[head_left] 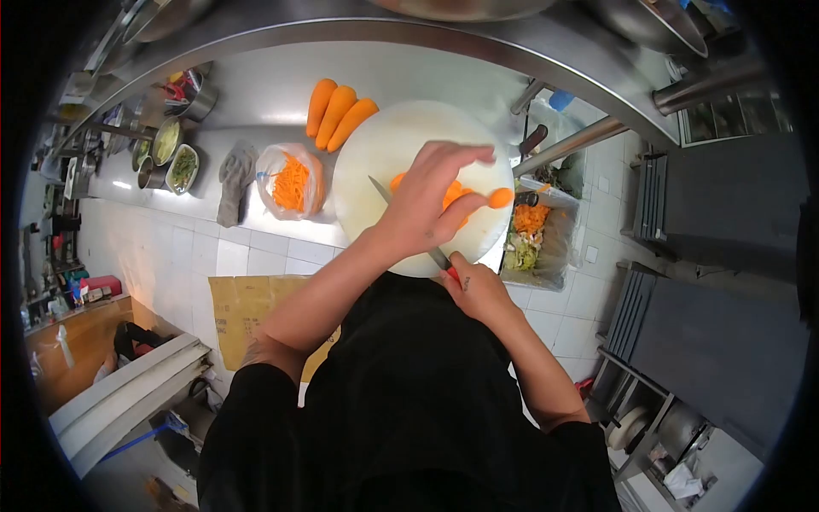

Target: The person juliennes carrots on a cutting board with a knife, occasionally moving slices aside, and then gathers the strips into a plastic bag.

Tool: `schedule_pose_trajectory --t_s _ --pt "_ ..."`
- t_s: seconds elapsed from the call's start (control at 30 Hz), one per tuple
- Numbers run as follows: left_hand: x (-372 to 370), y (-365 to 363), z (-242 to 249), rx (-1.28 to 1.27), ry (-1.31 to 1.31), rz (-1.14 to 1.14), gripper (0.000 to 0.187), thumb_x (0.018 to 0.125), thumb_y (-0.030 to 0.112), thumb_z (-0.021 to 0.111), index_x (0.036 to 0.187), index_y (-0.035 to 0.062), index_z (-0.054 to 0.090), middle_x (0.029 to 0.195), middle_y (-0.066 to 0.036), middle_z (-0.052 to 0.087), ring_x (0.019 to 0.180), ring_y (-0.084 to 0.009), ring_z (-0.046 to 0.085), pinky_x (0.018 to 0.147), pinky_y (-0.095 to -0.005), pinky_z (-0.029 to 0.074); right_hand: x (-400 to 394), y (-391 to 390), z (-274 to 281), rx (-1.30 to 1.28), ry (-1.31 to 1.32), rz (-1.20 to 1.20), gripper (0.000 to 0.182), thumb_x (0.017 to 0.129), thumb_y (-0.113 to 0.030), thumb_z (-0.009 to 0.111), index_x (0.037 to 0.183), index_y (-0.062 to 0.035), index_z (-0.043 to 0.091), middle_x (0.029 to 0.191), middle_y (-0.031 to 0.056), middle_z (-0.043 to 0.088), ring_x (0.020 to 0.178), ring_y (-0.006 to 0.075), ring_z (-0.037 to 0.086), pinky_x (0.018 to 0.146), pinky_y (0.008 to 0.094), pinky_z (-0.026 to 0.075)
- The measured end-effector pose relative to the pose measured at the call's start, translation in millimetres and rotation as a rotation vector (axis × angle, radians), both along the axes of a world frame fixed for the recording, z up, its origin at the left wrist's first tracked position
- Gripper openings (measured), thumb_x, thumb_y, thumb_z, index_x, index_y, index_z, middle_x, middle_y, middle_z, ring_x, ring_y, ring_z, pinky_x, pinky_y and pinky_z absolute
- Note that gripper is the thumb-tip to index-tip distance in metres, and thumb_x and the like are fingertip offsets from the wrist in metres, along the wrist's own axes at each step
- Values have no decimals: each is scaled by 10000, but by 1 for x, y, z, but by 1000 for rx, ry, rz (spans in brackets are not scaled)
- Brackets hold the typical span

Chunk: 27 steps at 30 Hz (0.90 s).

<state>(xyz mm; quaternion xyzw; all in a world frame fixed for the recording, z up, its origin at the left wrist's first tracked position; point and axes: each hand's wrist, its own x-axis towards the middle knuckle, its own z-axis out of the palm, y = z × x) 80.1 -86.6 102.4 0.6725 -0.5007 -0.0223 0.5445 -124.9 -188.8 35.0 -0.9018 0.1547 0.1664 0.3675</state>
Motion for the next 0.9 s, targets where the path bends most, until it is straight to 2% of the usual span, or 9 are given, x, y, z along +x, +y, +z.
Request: schedule_pose_trajectory --t_s 0.13,0.2,0.27,0.37,0.5,0.6,0.7,0.8,0.9 --pt "23 11 25 -44 52 151 542 1041 31 721 1566 41 590 1462 -122 738 1242 -244 688 1088 -397 542 -10 -13 22 86 -114 -81 314 1127 -313 674 1279 -44 615 829 274 753 810 525 751 760 632 579" --pt "42 42 1 -67 167 280 487 1106 40 665 1584 24 569 1458 -133 731 1249 -199 680 1075 -351 544 -18 -28 16 148 -238 -142 397 1132 -315 666 1438 -66 617 850 266 768 806 525 754 758 620 587" --pt "57 72 -50 -120 408 395 371 1112 41 677 1483 44 671 1333 -93 784 1062 -140 714 971 -307 575 -14 -50 22 15 -278 -157 410 1129 -310 666 1472 -91 620 893 247 780 831 510 762 769 604 594" --pt "44 110 -99 289 196 491 170 1115 69 695 1248 42 797 1130 -69 813 948 -152 735 875 -315 598 6 -90 8 -180 -414 -142 454 1117 -297 674 1537 -136 616 1011 227 783 914 480 774 800 579 601" --pt "7 112 -136 419 156 388 243 1023 54 792 1265 45 785 1138 -78 772 1027 -210 736 865 -356 593 43 -132 -40 -324 -544 -77 507 1091 -268 707 1584 -178 629 1126 207 735 1021 447 759 851 559 603" --pt "-7 99 -128 429 90 433 337 957 83 853 1283 82 772 1238 -126 761 1066 -320 740 938 -417 615 60 -137 -49 -348 -505 -22 496 1073 -230 733 1559 -165 658 1134 191 689 1044 429 729 857 548 602" --pt "-1 97 -139 362 -23 418 453 928 95 894 1353 93 740 1210 -86 763 1076 -279 721 897 -392 605 63 -133 -54 -408 -530 -24 454 1071 -219 751 1518 -158 705 1134 178 669 1044 430 705 898 540 593" --pt "9 97 -142 341 -67 362 456 895 138 928 1313 108 748 1221 -78 785 1061 -307 727 915 -414 607 63 -123 -42 -559 -476 -64 381 1046 -174 754 1423 -126 756 1181 182 642 1080 402 690 875 528 589" --pt "12 98 -140 304 -58 349 416 872 156 930 1252 114 767 1170 -79 791 1049 -332 732 897 -438 603 86 -108 -23 -651 -635 -22 277 1027 -150 755 1300 -129 802 1145 187 657 1065 421 691 898 531 590"
